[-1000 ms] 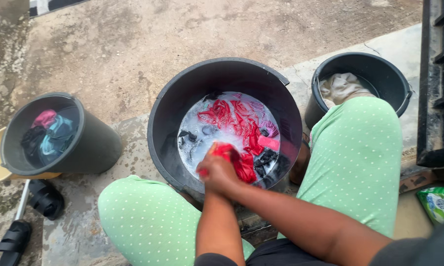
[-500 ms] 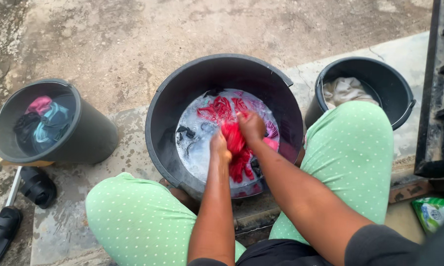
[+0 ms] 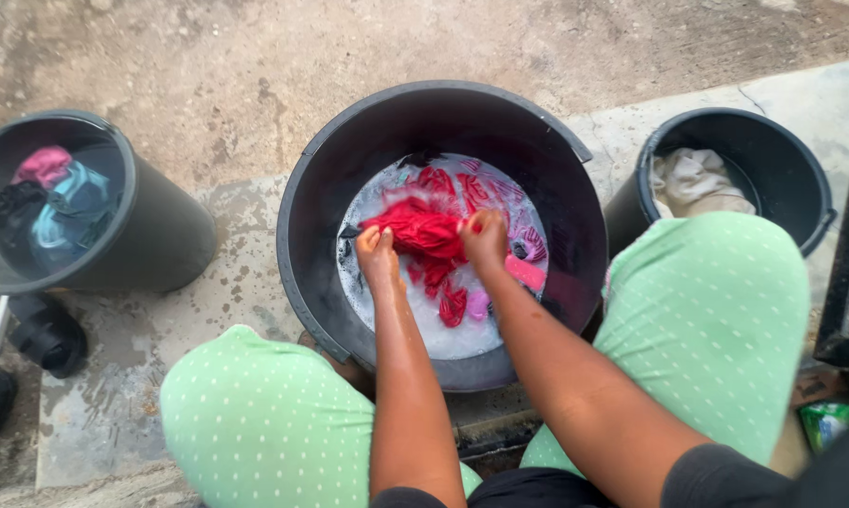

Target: The person washes various pieces of clothing by hand in a bucket of soapy water, scrubbing a green shirt and a red cloth and wringing them out.

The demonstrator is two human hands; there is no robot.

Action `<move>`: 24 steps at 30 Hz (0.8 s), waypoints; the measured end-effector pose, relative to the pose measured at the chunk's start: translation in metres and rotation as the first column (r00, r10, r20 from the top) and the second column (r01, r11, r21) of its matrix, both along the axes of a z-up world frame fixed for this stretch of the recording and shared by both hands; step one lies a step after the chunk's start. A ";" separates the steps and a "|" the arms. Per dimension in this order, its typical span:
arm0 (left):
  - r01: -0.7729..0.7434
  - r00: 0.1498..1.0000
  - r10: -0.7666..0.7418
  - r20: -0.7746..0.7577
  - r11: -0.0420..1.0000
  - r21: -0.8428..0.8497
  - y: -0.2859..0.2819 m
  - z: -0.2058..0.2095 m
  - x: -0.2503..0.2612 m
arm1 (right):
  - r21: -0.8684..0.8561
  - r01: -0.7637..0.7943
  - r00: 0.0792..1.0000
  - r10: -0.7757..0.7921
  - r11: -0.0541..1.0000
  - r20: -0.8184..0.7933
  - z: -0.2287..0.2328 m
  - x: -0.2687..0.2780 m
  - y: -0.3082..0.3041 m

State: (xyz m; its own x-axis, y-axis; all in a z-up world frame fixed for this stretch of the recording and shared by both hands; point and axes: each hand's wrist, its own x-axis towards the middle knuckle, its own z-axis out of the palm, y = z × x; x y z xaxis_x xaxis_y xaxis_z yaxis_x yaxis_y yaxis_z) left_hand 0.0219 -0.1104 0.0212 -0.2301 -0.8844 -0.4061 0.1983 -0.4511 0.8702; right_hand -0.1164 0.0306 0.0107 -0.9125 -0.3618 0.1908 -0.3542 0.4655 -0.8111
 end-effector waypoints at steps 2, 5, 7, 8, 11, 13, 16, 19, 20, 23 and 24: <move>-0.029 1.000 0.029 -0.003 0.999 -0.024 0.002 -0.032 0.000 | 0.046 -0.184 0.978 0.188 0.982 -0.085 -0.027 0.022 -0.001; -0.056 0.996 0.056 -0.063 0.998 -0.007 0.003 -0.058 -0.006 | 0.146 -0.328 0.941 0.337 0.933 -0.038 -0.054 0.063 0.006; -0.059 0.992 0.063 -0.112 0.997 0.040 0.005 -0.062 -0.008 | 0.227 -0.395 0.915 0.402 0.890 0.012 -0.074 0.081 0.014; -0.052 0.993 0.059 -0.105 0.996 0.068 0.007 -0.063 -0.007 | 0.279 -0.431 0.899 0.434 0.858 0.054 -0.085 0.084 0.022; -0.024 1.000 0.027 -0.013 0.981 0.191 0.022 -0.066 -0.002 | 0.316 -0.506 0.858 0.431 0.803 0.279 -0.125 0.084 0.039; -0.003 0.998 -0.014 0.060 0.959 0.282 0.035 -0.079 -0.005 | 0.300 -0.535 0.811 0.380 0.790 0.444 -0.150 0.087 0.042; 0.059 0.998 -0.055 -0.036 0.988 0.142 0.050 -0.105 -0.010 | 0.322 -0.557 0.771 0.333 0.766 0.543 -0.176 0.083 0.035; 0.136 0.990 -0.140 -0.003 0.962 0.238 0.062 -0.108 -0.011 | 0.310 -0.520 0.739 0.236 0.796 0.631 -0.179 0.053 0.015; 0.165 0.985 -0.170 -0.001 0.957 0.238 0.065 -0.101 -0.012 | 0.273 -0.476 0.734 0.207 0.836 0.647 -0.172 0.035 0.005; 0.200 0.968 -0.237 0.086 0.929 0.310 0.058 -0.064 -0.015 | -0.105 -0.239 0.714 0.248 0.965 0.655 -0.120 -0.014 -0.025; 0.201 0.939 -0.293 0.179 0.892 0.404 0.059 -0.052 -0.016 | -0.241 -0.226 0.685 0.330 0.944 0.649 -0.095 -0.015 -0.032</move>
State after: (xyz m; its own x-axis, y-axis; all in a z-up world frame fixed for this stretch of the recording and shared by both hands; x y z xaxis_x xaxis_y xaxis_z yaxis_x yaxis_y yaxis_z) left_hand 0.0062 -0.0517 -0.0306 -0.2810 -0.5826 -0.7627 -0.1463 -0.7594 0.6340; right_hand -0.1317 -0.0011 -0.0844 -0.6757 -0.6391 -0.3673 0.2132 0.3075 -0.9274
